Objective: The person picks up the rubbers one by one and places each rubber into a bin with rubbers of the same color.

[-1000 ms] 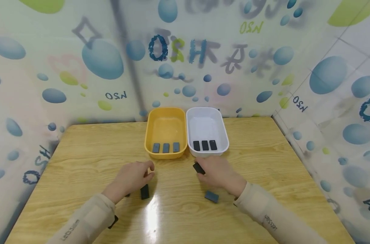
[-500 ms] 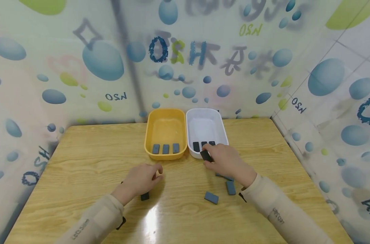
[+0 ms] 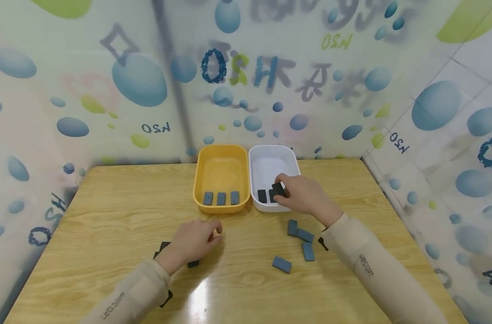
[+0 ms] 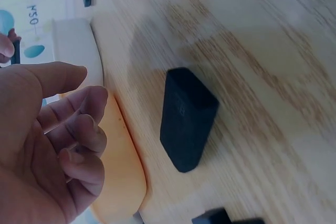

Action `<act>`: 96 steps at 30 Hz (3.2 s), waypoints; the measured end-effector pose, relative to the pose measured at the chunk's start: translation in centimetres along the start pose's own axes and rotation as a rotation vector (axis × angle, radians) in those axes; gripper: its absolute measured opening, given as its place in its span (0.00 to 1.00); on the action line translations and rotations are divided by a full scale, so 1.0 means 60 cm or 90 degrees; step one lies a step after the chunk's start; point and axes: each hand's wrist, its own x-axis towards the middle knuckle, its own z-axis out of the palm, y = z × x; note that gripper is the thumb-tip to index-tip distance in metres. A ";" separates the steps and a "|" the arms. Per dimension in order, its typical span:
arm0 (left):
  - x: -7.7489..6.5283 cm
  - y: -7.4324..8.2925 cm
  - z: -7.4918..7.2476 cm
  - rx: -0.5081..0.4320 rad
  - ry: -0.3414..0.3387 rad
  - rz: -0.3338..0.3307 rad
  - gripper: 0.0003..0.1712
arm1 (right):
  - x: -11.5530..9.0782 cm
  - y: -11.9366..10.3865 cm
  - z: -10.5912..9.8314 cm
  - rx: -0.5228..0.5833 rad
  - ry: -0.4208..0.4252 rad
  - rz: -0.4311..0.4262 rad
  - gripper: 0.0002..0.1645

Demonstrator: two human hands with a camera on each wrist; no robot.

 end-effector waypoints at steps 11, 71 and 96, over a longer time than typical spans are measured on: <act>0.010 0.019 0.012 -0.022 0.006 0.033 0.07 | 0.061 0.011 0.006 -0.074 -0.040 0.034 0.27; 0.018 0.038 0.034 -0.059 -0.031 0.059 0.08 | 0.233 0.022 0.102 0.050 -0.196 0.192 0.26; 0.008 0.035 0.029 -0.056 -0.032 0.048 0.08 | 0.187 0.039 0.046 -0.013 -0.167 0.151 0.32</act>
